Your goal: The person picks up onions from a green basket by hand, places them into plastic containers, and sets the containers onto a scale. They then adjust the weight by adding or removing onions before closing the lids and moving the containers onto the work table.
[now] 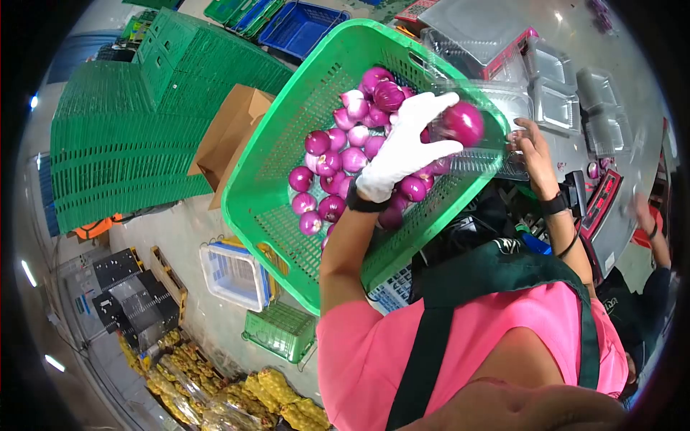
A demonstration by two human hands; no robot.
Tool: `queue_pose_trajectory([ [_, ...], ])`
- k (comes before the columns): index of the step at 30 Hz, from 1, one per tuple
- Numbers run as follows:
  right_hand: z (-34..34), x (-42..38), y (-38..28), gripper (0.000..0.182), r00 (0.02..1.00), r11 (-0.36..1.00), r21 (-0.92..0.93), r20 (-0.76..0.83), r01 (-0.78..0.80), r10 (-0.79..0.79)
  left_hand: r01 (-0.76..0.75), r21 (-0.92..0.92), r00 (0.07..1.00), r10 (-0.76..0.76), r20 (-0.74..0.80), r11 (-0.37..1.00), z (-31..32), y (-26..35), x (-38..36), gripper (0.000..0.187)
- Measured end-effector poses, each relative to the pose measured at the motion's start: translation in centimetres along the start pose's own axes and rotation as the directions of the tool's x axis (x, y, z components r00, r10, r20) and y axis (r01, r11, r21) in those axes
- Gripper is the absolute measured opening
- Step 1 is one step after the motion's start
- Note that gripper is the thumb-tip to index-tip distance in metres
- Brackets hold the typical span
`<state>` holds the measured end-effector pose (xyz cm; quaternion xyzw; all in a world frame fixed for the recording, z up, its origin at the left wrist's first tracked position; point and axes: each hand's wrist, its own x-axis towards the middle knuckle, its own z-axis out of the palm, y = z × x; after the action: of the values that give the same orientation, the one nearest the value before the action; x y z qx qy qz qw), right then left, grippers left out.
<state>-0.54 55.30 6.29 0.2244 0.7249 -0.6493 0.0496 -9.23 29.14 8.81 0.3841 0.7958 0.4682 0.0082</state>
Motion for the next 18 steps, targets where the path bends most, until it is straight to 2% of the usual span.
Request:
queue_pose_trajectory([
  [1,-0.3,0.3,0.3,0.037,1.0,0.999,0.025,0.007,-0.029,0.029,0.09,-0.153,0.994,-0.098,-0.044,0.984,0.2,-1.3,0.2,0.056],
  [2,-0.6,0.5,0.4,0.036,0.998,0.997,0.049,0.012,-0.058,0.057,0.232,-0.344,0.953,-0.283,-0.107,0.91,0.0,-2.2,-0.4,0.048],
  [3,-0.5,0.1,0.4,0.034,0.999,0.997,0.05,-0.017,-0.05,0.051,0.305,-0.544,0.874,-0.456,-0.165,0.782,-0.3,-2.7,-0.7,0.039],
  [4,-0.9,0.0,0.2,0.035,0.994,0.99,0.101,-0.025,-0.101,0.104,0.269,-0.415,0.832,-0.427,-0.355,0.869,0.7,-6.2,-1.9,0.027],
  [5,-1.4,-0.2,-0.1,0.035,0.987,0.976,0.152,-0.03,-0.154,0.16,0.306,0.01,0.864,-0.273,-0.423,0.952,2.8,-13.2,-5.1,0.027],
  [6,-1.7,-0.3,-0.2,0.035,0.976,0.958,0.2,-0.032,-0.204,0.215,0.471,-0.041,0.857,-0.469,-0.214,0.881,4.4,-15.7,-7.8,0.034],
  [7,-2.5,0.0,0.5,0.038,0.975,0.96,0.177,-0.009,-0.216,0.221,0.411,0.23,0.91,-0.382,-0.162,0.882,6.3,-17.8,-10.7,0.043],
  [8,-2.9,-0.2,1.1,0.039,0.977,0.964,0.174,-0.024,-0.204,0.211,0.347,0.445,0.935,-0.342,-0.095,0.826,8.4,-18.8,-12.6,0.049],
  [12,-3.5,-0.9,2.1,0.04,0.981,0.968,0.183,-0.051,-0.173,0.185,0.512,0.298,0.857,-0.501,-0.119,0.806,8.3,-17.3,-12.7,0.057],
  [13,-3.6,-1.0,2.1,0.04,0.982,0.968,0.179,-0.035,-0.178,0.187,0.462,0.211,0.887,-0.444,-0.128,0.862,7.5,-17.1,-12.5,0.059],
  [14,-3.7,-0.7,2.0,0.041,0.983,0.969,0.173,-0.017,-0.176,0.182,0.487,0.098,0.868,-0.467,-0.17,0.868,6.7,-16.7,-12.5,0.059],
  [16,-3.8,-0.8,1.7,0.04,0.989,0.979,0.147,-0.025,-0.142,0.147,0.468,-0.02,0.806,-0.437,-0.399,0.883,5.2,-15.1,-12.8,0.058],
  [17,-3.9,-0.9,1.8,0.04,0.991,0.98,0.149,-0.023,-0.13,0.134,0.565,0.256,0.796,-0.436,-0.42,0.785,4.4,-13.7,-13.5,0.055],
  [18,-4.0,-1.0,2.0,0.04,0.992,0.981,0.153,-0.021,-0.117,0.122,0.521,0.433,0.841,-0.354,-0.409,0.736,4.5,-14.5,-14.9,0.057],
])
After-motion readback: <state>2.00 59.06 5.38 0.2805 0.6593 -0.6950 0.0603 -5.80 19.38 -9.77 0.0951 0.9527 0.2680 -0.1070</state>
